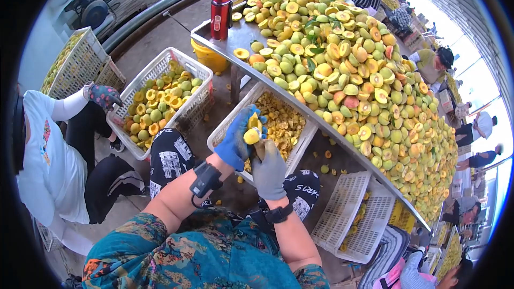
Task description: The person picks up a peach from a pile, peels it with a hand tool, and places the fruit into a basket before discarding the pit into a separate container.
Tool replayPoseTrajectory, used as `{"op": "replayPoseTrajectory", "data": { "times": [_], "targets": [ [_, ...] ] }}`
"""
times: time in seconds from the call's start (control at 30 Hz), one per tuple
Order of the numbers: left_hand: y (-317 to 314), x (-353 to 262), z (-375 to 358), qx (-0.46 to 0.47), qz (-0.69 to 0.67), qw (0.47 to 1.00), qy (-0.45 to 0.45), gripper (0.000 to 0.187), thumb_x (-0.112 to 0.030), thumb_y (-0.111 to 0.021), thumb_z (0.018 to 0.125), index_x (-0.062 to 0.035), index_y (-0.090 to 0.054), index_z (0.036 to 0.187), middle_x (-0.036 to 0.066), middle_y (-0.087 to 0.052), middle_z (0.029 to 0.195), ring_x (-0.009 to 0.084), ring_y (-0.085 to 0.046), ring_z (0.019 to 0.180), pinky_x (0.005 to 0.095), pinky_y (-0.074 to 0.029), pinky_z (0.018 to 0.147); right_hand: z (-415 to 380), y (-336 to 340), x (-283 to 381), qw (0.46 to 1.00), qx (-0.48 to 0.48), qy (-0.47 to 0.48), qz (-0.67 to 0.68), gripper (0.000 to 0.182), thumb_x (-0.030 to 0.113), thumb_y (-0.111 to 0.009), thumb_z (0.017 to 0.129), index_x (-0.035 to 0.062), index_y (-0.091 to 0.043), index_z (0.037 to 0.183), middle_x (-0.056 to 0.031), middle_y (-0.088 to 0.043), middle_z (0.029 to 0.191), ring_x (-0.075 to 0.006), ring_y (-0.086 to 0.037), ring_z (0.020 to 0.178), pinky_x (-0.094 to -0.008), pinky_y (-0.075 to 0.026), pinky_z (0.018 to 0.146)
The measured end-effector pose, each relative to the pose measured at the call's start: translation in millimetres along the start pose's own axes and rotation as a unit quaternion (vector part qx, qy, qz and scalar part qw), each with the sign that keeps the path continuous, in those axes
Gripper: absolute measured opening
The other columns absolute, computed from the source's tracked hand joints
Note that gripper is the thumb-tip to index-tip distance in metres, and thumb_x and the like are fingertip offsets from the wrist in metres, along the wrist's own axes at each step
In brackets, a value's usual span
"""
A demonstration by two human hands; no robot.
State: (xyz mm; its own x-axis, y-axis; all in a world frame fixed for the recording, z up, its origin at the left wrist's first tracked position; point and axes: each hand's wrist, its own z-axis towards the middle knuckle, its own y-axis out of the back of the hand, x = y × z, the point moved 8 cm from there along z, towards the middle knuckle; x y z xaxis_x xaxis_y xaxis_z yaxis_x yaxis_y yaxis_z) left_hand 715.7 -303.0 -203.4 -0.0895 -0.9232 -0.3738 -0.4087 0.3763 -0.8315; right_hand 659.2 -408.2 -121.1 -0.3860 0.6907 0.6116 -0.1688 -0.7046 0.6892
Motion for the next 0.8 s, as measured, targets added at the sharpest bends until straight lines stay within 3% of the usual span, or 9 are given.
{"op": "replayPoseTrajectory", "data": {
  "times": [0.1, 0.27, 0.4, 0.47, 0.53, 0.63, 0.67, 0.73, 0.8],
  "targets": [
    [10.2, 10.1, 13.3, -0.031, -0.015, 0.998, 0.045, 0.027, -0.037, -0.066, 0.088, -0.0149, -0.056, 0.101, 0.008, -0.062, 0.09, 0.024, -0.062, 0.07, 0.0375, -0.055, 0.062, -1.6, -8.1, -13.4, 0.996, 0.052, -0.023, 0.07, 0.029, 0.004, -0.066, 0.075, 0.0016, -0.057, 0.103, -0.0241, -0.061, 0.089, -0.0446, -0.059, 0.086, -0.0441, -0.048, 0.071],
    [15.2, 9.2, 36.6, 0.087, -0.106, 0.989, 0.064, 0.026, -0.036, -0.063, 0.091, -0.012, -0.058, 0.101, 0.008, -0.062, 0.088, 0.0258, -0.063, 0.077, 0.042, -0.055, 0.07, -6.0, -24.8, -41.2, 0.891, 0.108, -0.178, 0.404, 0.022, 0.024, -0.065, 0.089, 0.0053, -0.061, 0.099, -0.003, -0.061, 0.08, -0.0122, -0.059, 0.069, -0.0259, -0.048, 0.061],
    [8.8, -24.9, 11.6, 0.075, -0.012, 0.995, 0.07, 0.031, -0.038, -0.06, 0.092, -0.0104, -0.058, 0.106, 0.009, -0.063, 0.093, 0.0275, -0.063, 0.086, 0.0404, -0.054, 0.077, 0.9, -27.5, -53.1, 0.579, 0.2, -0.234, 0.755, 0.06, 0.062, -0.031, 0.095, 0.0078, -0.057, 0.086, -0.0031, -0.053, 0.061, -0.0156, -0.049, 0.052, -0.0298, -0.042, 0.049],
    [20.1, -56.8, 11.6, 0.103, 0.078, 0.992, -0.012, 0.034, -0.038, -0.06, 0.092, -0.0095, -0.058, 0.112, 0.009, -0.062, 0.099, 0.0266, -0.063, 0.089, 0.041, -0.054, 0.079, -0.1, -43.7, -115.4, 0.79, 0.205, -0.354, 0.457, 0.056, 0.058, -0.033, 0.096, 0.008, -0.057, 0.086, -0.0032, -0.052, 0.06, -0.0158, -0.049, 0.051, -0.0294, -0.042, 0.049],
    [35.4, -110.7, 14.0, 0.109, 0.16, 0.979, -0.067, 0.034, -0.036, -0.059, 0.093, -0.0094, -0.057, 0.115, 0.008, -0.062, 0.103, 0.0245, -0.063, 0.092, 0.0408, -0.054, 0.08, -10.8, -51.7, -140.0, 0.782, 0.188, -0.436, 0.403, 0.055, 0.058, -0.035, 0.096, 0.0078, -0.057, 0.086, -0.0032, -0.052, 0.061, -0.0156, -0.049, 0.05, -0.0282, -0.042, 0.048],
    [63.3, -230.4, -12.1, -0.144, 0.593, 0.684, -0.4, 0.04, -0.027, -0.066, 0.086, -0.0063, -0.058, 0.12, 0.012, -0.058, 0.117, 0.0224, -0.057, 0.106, 0.0346, -0.046, 0.091, -28.3, -51.7, -149.7, 0.71, 0.135, -0.498, 0.479, 0.065, 0.069, -0.038, 0.09, 0.0075, -0.058, 0.08, -0.0024, -0.053, 0.057, -0.0145, -0.05, 0.045, -0.0277, -0.043, 0.043],
    [56.3, -252.2, -22.8, -0.267, 0.792, 0.346, -0.426, 0.044, -0.027, -0.069, 0.083, -0.0062, -0.06, 0.12, 0.019, -0.054, 0.127, 0.0297, -0.052, 0.118, 0.038, -0.042, 0.098, -29.5, -52.2, -148.4, 0.709, 0.135, -0.496, 0.483, 0.065, 0.069, -0.038, 0.09, 0.0075, -0.058, 0.08, -0.0024, -0.053, 0.057, -0.0145, -0.05, 0.045, -0.0277, -0.043, 0.043],
    [39.9, -262.5, -21.5, -0.268, 0.799, 0.338, -0.418, 0.047, -0.025, -0.074, 0.079, -0.0056, -0.06, 0.12, 0.021, -0.056, 0.123, 0.0325, -0.052, 0.119, 0.0378, -0.039, 0.102, -23.7, -48.0, -150.4, 0.762, 0.116, -0.452, 0.449, 0.064, 0.069, -0.04, 0.089, 0.0077, -0.056, 0.079, -0.0025, -0.052, 0.057, -0.0141, -0.049, 0.045, -0.0275, -0.043, 0.043],
    [24.0, -248.1, 17.9, -0.119, 0.749, 0.492, -0.427, 0.044, -0.021, -0.073, 0.08, -0.006, -0.059, 0.12, 0.018, -0.057, 0.124, 0.0286, -0.054, 0.116, 0.0354, -0.043, 0.097, -22.2, -52.7, -158.9, 0.778, 0.109, -0.426, 0.449, 0.065, 0.07, -0.04, 0.089, 0.0078, -0.055, 0.077, -0.0027, -0.052, 0.057, -0.0138, -0.049, 0.045, -0.0274, -0.041, 0.043]
  ]
}}
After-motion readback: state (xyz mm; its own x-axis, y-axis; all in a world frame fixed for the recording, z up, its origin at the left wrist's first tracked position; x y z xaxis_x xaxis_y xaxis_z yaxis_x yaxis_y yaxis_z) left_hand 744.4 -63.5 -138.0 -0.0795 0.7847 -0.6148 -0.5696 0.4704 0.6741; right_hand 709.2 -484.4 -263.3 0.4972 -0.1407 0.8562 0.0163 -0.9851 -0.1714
